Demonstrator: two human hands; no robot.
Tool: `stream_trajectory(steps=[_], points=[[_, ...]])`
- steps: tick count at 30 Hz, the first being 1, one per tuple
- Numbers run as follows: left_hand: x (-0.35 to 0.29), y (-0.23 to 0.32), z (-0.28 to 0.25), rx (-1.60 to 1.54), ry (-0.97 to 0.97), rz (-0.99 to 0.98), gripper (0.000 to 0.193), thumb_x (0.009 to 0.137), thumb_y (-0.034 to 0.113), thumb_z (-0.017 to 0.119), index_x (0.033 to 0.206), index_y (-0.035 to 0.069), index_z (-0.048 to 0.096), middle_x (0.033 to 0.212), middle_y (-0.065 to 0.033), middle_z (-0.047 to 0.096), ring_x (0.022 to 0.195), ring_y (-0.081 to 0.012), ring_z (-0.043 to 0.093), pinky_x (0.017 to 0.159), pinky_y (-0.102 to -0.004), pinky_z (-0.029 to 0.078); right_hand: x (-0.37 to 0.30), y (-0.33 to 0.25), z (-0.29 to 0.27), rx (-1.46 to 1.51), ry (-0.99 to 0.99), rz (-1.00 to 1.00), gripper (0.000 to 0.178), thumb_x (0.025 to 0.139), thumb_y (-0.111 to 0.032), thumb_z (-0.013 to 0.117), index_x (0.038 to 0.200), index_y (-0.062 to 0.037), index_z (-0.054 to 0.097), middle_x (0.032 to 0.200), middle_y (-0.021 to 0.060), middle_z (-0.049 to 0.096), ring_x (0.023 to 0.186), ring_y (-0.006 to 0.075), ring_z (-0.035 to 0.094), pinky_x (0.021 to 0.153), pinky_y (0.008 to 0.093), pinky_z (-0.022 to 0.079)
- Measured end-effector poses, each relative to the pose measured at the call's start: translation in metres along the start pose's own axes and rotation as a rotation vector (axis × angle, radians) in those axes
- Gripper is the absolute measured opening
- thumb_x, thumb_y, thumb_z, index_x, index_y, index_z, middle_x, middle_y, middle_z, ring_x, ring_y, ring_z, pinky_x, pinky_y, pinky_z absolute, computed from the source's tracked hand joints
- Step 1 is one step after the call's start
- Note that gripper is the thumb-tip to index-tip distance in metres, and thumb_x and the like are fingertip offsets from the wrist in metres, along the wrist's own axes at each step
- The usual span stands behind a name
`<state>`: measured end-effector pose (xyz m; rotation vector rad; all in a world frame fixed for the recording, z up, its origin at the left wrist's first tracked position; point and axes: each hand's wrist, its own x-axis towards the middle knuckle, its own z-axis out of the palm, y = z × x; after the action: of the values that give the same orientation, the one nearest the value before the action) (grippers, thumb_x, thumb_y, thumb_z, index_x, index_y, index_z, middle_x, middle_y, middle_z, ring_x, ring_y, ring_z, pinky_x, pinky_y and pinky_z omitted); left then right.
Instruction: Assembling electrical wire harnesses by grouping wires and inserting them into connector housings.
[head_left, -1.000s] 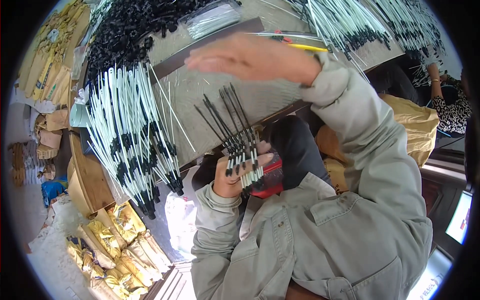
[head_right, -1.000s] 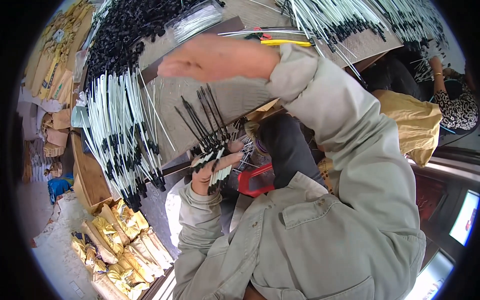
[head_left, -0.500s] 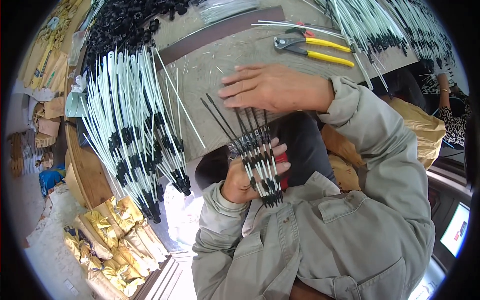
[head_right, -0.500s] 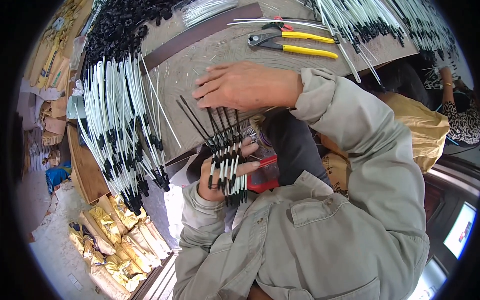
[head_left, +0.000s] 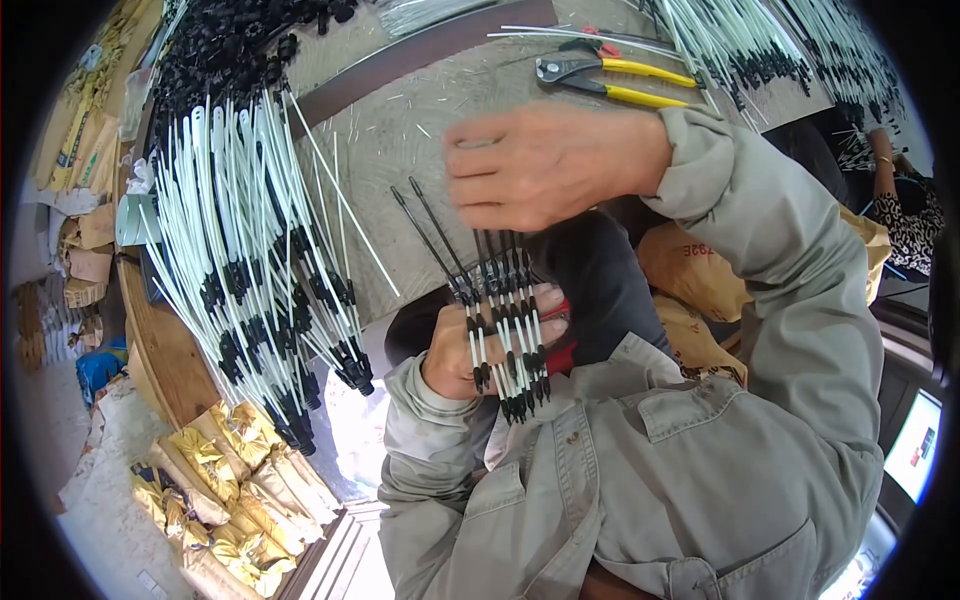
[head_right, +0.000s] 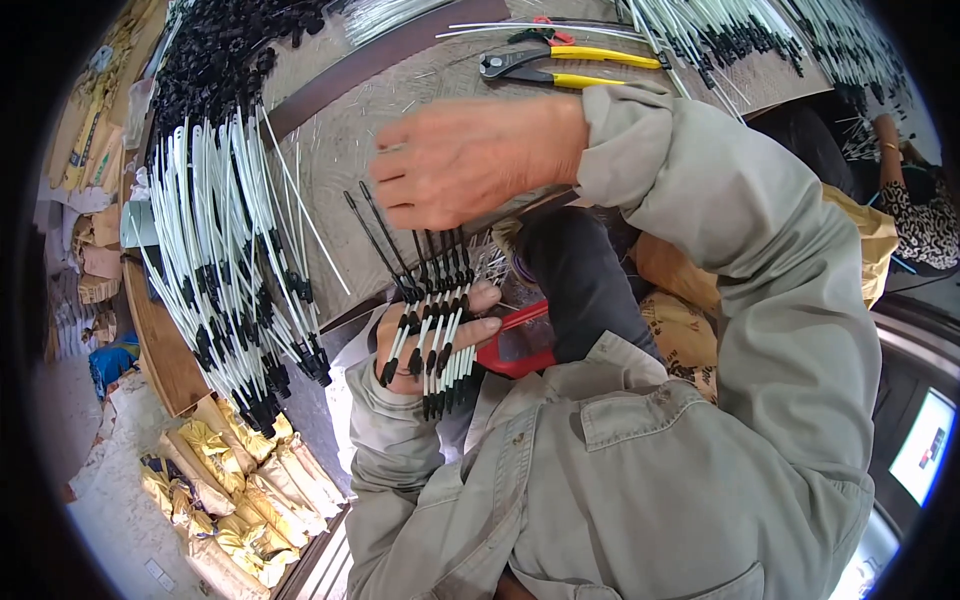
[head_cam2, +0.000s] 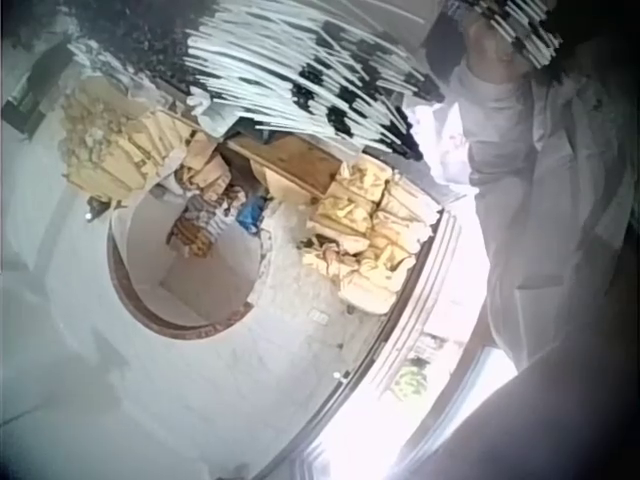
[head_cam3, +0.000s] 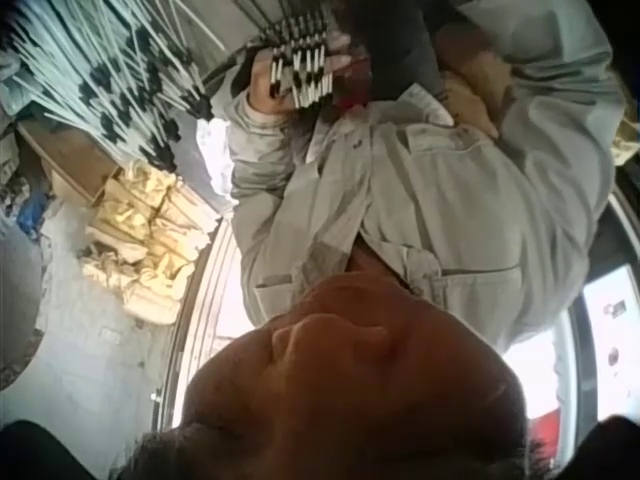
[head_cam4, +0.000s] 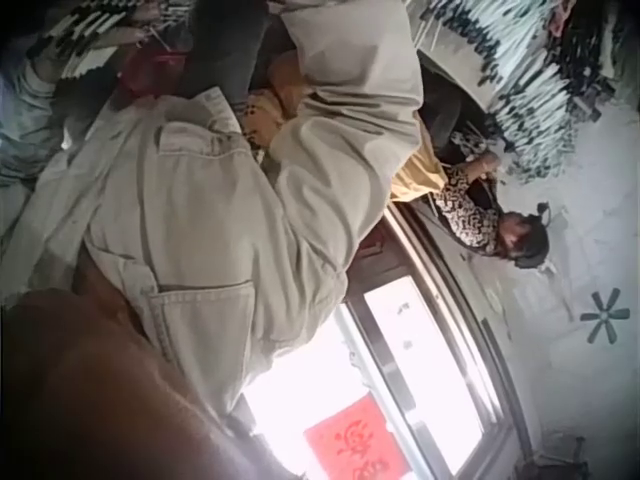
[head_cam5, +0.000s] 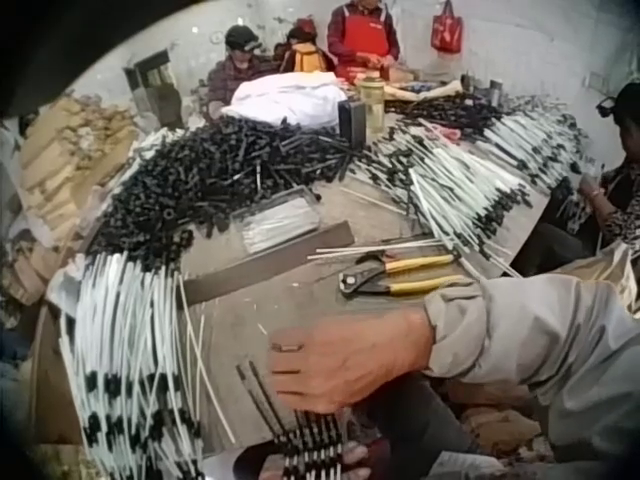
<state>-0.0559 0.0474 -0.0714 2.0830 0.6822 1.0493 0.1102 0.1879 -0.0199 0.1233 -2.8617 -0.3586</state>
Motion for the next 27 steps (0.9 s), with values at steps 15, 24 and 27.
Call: stream_trajectory(steps=[15,24,27], points=[[0.012,0.020,0.003,-0.372,0.259,-0.277,0.028,0.077,-0.012,0.057,0.104,-0.005,0.059,0.103,-0.0170,0.063,0.098,-0.0242,0.061,0.086,-0.0295,0.047,-0.001,0.164,0.028,0.251,0.313,0.827,0.010,0.077,-0.011,0.055,0.078,-0.0039,0.061,0.078,0.0109,0.062,0.073,0.0306,0.059,0.066,0.0395,0.046],[0.018,0.032,0.000,-0.598,0.314,-0.337,0.022,0.087,-0.001,0.049,0.107,-0.008,0.057,0.110,-0.0160,0.060,0.095,-0.0163,0.059,0.083,-0.0236,0.044,-0.003,0.178,0.058,-0.141,0.048,0.862,0.011,0.069,-0.016,0.057,0.067,-0.0076,0.064,0.073,0.0105,0.062,0.073,0.0288,0.061,0.064,0.0395,0.049],[0.014,0.041,0.001,-0.610,0.282,-0.372,0.023,0.089,0.001,0.048,0.108,-0.008,0.056,0.111,-0.0158,0.060,0.095,-0.0173,0.059,0.085,-0.0261,0.044,-0.001,0.165,0.040,-0.136,0.155,0.724,0.009,0.074,-0.011,0.054,0.074,-0.0068,0.062,0.072,0.0097,0.060,0.071,0.0264,0.059,0.063,0.0395,0.049]])
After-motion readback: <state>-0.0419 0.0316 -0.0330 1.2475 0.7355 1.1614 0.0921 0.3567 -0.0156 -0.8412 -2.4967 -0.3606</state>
